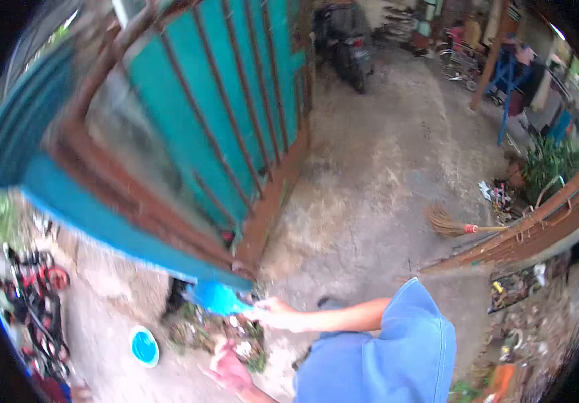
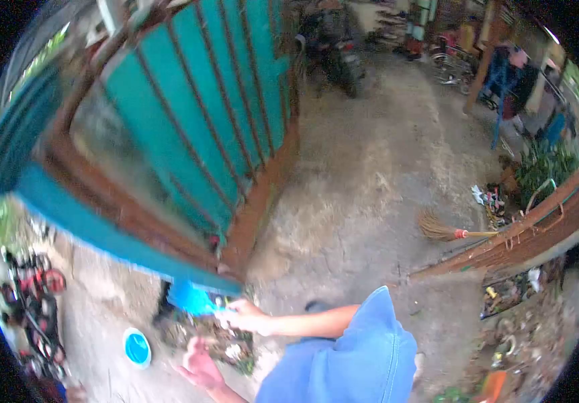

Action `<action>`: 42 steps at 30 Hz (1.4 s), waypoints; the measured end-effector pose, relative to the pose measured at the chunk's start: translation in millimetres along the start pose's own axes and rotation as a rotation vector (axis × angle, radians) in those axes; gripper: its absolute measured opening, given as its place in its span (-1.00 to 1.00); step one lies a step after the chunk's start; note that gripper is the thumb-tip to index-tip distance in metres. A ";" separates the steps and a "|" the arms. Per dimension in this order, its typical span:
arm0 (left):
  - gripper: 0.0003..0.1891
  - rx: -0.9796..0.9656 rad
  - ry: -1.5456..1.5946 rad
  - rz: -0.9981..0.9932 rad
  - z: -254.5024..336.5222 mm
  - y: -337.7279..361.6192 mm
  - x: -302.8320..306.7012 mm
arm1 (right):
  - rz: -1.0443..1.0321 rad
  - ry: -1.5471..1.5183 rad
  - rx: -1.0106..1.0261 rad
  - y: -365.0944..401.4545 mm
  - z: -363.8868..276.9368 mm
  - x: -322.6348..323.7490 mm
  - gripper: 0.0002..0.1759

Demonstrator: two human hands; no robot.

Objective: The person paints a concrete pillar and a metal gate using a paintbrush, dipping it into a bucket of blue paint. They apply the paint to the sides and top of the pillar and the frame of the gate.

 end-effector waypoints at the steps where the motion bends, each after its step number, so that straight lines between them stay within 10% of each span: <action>1: -0.33 0.022 0.006 0.014 11.1 11.6 13.5 | 0.004 -0.032 -0.018 7.6 9.5 -14.1 -0.74; 16: -0.24 -0.189 -0.241 0.327 183.5 196.3 402.4 | -0.087 -0.048 -0.386 23.3 227.6 -313.3 -0.70; 25: -0.23 -0.269 -0.314 0.287 228.9 83.1 596.1 | 0.064 0.169 -0.314 -158.6 297.2 -458.2 -0.74; 36: -0.27 -0.126 -0.372 0.476 286.5 -29.0 858.3 | -0.517 0.504 0.077 -383.8 303.0 -814.7 -0.73; 42: -0.26 0.024 -0.071 0.437 248.9 -134.3 984.6 | -0.127 0.665 -0.193 -462.3 383.5 -806.2 -0.68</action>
Point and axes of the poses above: each hand's wrist, its own y-axis away from the middle knuckle, its own x-axis out of the back of the hand, z = x × y, the point moved 3 cm from there along -y, towards the middle knuckle, and after that the axes turned 7 degrees about -y, right-handed, at the moved point
